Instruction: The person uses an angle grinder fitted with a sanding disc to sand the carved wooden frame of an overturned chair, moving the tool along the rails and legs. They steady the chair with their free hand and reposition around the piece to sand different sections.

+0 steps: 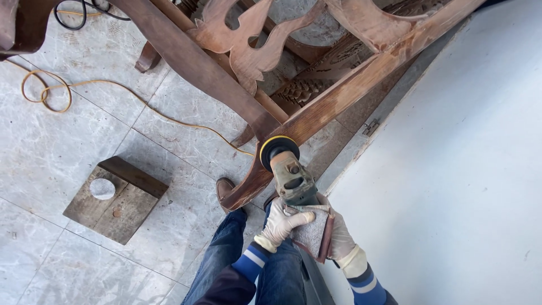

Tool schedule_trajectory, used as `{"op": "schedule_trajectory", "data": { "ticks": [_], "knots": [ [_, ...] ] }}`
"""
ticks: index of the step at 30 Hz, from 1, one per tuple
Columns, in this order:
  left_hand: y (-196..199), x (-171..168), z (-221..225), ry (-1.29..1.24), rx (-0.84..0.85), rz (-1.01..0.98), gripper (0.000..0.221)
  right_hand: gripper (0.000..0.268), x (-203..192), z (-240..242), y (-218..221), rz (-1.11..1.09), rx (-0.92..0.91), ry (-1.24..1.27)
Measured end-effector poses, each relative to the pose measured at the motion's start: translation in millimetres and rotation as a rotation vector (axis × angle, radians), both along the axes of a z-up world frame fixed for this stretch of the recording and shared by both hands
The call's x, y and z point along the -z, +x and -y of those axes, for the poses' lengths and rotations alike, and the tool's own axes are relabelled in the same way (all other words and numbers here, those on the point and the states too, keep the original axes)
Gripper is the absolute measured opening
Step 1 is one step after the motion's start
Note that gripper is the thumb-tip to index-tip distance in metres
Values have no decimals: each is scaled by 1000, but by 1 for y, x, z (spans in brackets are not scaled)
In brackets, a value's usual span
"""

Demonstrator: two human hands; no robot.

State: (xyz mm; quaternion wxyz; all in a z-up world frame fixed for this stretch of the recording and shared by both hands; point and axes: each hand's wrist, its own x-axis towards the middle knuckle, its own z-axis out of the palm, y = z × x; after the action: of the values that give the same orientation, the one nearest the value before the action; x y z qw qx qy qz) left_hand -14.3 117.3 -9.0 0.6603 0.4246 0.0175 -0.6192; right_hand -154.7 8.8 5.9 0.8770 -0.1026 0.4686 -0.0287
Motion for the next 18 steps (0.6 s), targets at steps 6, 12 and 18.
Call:
{"op": "schedule_trajectory", "data": {
  "ticks": [6, 12, 18],
  "knots": [
    [26, 9, 47, 67, 121, 235, 64, 62, 18, 26, 3, 323, 68, -33],
    [16, 8, 46, 95, 183, 236, 70, 67, 36, 25, -39, 211, 38, -11],
    [-7, -2, -25, 39, -39, 114, 60, 53, -6, -17, 7, 75, -13, 16]
  ]
}}
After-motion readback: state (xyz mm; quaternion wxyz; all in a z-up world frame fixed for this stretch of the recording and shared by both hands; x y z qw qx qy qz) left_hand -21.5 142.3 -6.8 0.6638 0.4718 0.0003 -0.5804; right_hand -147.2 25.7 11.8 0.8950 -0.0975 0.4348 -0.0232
